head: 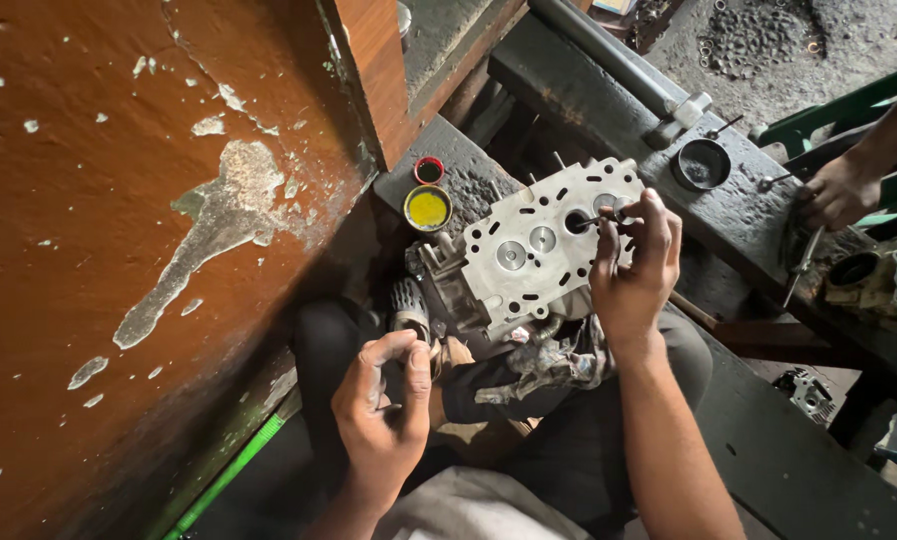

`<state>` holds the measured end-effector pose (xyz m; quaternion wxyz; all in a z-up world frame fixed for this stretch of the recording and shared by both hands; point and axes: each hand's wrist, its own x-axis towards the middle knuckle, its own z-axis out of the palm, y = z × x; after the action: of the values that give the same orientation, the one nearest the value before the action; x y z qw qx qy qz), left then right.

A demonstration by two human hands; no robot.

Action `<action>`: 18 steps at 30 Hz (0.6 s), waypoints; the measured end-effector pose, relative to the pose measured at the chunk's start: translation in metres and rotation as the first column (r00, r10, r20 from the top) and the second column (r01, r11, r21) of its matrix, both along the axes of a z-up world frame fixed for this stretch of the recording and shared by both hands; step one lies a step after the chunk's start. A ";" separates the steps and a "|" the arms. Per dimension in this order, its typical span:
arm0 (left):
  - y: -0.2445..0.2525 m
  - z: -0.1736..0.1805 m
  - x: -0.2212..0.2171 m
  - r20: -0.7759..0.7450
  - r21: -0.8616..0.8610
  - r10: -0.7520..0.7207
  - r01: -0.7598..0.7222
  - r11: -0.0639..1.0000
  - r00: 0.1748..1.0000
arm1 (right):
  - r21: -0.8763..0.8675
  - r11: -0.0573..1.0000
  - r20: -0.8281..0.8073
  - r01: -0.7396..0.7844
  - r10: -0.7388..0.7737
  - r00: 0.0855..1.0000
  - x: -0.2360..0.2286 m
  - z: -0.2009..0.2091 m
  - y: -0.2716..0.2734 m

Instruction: The person cleans a metal engine cylinder head using a rag and a small metal rod. They wipe the surface and holes, dip the rod into a yellow liquid, and apply it to the cylinder head. The person also wipes a metal rod and a small container with the rag.

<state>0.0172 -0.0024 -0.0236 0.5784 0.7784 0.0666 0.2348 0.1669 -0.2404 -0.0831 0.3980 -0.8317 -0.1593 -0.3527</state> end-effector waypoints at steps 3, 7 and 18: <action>0.001 -0.003 0.002 0.009 0.002 -0.016 0.016 1.000 1.000 | -0.057 0.998 -0.001 0.027 -0.027 1.000 -0.002 0.002 0.001; 0.002 -0.004 0.004 0.008 0.011 -0.026 0.026 1.000 1.000 | -0.185 0.983 0.049 0.020 -0.011 0.999 -0.002 0.009 0.004; 0.005 -0.008 0.000 -0.022 -0.017 -0.015 0.015 1.000 1.000 | -0.149 0.989 -0.048 0.009 -0.017 0.999 -0.006 0.035 0.010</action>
<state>0.0169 0.0022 -0.0314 0.5859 0.7765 0.0690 0.2215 0.1608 -0.2307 -0.0479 0.3363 -0.8686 -0.1699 -0.3218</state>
